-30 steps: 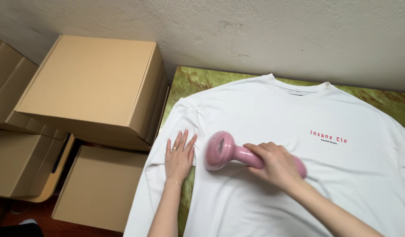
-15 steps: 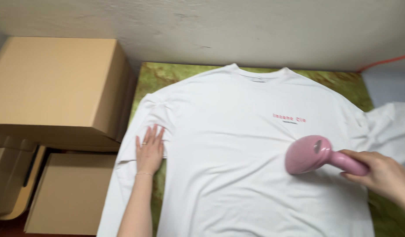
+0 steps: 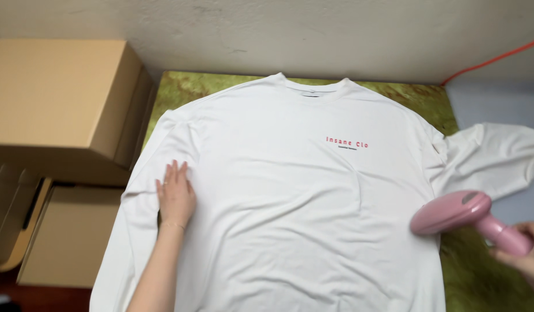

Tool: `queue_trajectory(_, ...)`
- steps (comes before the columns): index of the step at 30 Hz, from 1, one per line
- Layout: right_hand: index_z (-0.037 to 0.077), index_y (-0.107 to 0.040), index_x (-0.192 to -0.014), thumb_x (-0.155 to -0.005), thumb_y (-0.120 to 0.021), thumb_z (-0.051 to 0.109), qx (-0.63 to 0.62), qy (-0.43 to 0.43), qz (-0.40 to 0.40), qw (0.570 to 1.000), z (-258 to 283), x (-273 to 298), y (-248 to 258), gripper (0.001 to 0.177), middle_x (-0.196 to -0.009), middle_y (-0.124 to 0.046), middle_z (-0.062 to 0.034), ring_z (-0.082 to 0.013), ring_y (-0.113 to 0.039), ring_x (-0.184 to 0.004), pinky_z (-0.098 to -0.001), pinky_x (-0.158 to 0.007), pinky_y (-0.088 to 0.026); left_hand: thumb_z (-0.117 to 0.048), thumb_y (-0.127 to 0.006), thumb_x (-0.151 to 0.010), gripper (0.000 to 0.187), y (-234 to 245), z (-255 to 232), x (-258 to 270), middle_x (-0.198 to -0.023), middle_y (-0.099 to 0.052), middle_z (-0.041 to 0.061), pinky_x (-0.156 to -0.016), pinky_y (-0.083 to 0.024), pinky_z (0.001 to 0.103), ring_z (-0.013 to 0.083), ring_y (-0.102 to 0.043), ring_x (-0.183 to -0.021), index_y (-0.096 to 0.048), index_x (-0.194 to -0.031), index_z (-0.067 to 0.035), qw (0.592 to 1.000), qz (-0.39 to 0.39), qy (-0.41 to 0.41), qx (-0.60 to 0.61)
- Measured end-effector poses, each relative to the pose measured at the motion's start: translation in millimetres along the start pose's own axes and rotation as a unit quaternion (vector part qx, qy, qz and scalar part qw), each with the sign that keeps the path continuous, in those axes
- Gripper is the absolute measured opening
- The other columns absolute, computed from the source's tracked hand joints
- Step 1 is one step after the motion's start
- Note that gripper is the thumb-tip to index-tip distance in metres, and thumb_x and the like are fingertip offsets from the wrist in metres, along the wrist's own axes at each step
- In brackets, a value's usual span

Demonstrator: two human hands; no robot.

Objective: The person places a folded brown garment into a plastic bag, seals it, and puts the bag into a cardboard box. They then take a white long-sleeved shirt from a hanger and use a pink handheld steamer to smooth its surface on a table.

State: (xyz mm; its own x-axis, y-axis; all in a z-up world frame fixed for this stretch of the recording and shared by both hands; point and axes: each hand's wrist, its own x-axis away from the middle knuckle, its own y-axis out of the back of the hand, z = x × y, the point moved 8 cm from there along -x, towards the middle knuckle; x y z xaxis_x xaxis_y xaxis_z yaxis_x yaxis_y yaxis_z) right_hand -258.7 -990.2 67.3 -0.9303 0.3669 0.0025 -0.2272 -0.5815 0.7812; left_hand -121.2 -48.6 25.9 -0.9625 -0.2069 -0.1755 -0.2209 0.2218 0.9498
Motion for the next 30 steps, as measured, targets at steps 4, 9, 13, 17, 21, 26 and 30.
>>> queue_trajectory(4,0.003,-0.077,-0.118,-0.048,-0.111,0.022,0.149,-0.032,0.134,0.979,71,12,-30,0.079,-0.089,-0.085,-0.0204,-0.0324,-0.077,-0.075,-0.0427,-0.070,-0.060,-0.012,-0.058,-0.095,0.063,13,-21,93,-0.174,-0.041,0.011,-0.125,-0.029,0.063,0.0297,-0.035,-0.162,-0.052,-0.158,-0.014,0.998,-0.065,-0.020,-0.019)
queue_trajectory(9,0.031,-0.072,-0.132,-0.065,-0.108,0.038,0.190,-0.044,0.372,0.908,286,90,-111,0.077,-0.107,-0.096,0.0014,-0.0125,-0.086,-0.093,-0.0247,-0.089,-0.060,-0.020,-0.053,-0.100,0.060,-10,-9,161,-0.176,-0.034,0.003,-0.126,-0.020,0.068,0.0228,-0.028,-0.163,-0.046,-0.160,-0.015,0.993,0.049,0.052,0.089)
queue_trajectory(13,0.038,-0.067,-0.136,-0.060,-0.098,0.039,0.133,0.130,0.416,0.890,425,142,-186,0.083,-0.120,-0.094,0.0117,-0.0036,-0.089,-0.104,-0.0226,-0.098,-0.061,-0.033,-0.053,-0.103,0.060,-10,-4,161,-0.176,-0.032,-0.002,-0.122,-0.021,0.074,0.0222,-0.025,-0.163,-0.045,-0.162,-0.023,0.997,0.054,0.056,0.024)
queue_trajectory(17,0.041,-0.062,-0.144,-0.068,-0.081,0.043,0.147,0.168,0.393,0.892,535,185,-245,0.078,-0.121,-0.086,0.0100,-0.0176,-0.081,-0.105,-0.0341,-0.090,-0.057,-0.040,-0.046,-0.107,0.062,-13,2,159,-0.178,-0.030,-0.002,-0.126,-0.019,0.067,0.0201,-0.025,-0.163,-0.039,-0.166,-0.022,1.000,-0.003,0.023,-0.021)
queue_trajectory(21,0.030,-0.059,-0.153,-0.072,-0.088,0.043,0.153,0.242,0.368,0.885,606,204,-298,0.087,-0.121,-0.081,-0.0161,-0.0408,-0.076,-0.119,-0.0533,-0.099,-0.058,-0.041,-0.043,-0.110,0.060,4,-1,165,-0.177,-0.033,-0.001,-0.128,-0.020,0.064,0.0190,-0.028,-0.162,-0.038,-0.166,-0.022,0.999,-0.039,0.002,-0.002)
queue_trajectory(26,0.028,-0.061,-0.153,-0.074,-0.087,0.039,0.175,0.258,0.360,0.879,613,199,-332,0.084,-0.125,-0.080,-0.0169,-0.0433,-0.073,-0.123,-0.0553,-0.103,-0.057,-0.035,-0.042,-0.106,0.060,4,0,167,-0.177,-0.034,-0.002,-0.130,-0.018,0.061,0.0164,-0.030,-0.162,-0.040,-0.165,-0.021,0.997,-0.076,-0.001,-0.008)
queue_trajectory(30,0.026,-0.066,-0.150,-0.072,-0.088,0.034,0.208,0.226,0.355,0.883,587,191,-293,0.081,-0.127,-0.081,-0.0207,-0.0463,-0.072,-0.126,-0.0572,-0.109,-0.055,-0.032,-0.041,-0.103,0.065,3,-1,168,-0.178,-0.032,-0.003,-0.131,-0.018,0.059,0.0163,-0.029,-0.163,-0.038,-0.167,-0.021,0.995,-0.098,-0.005,-0.024)
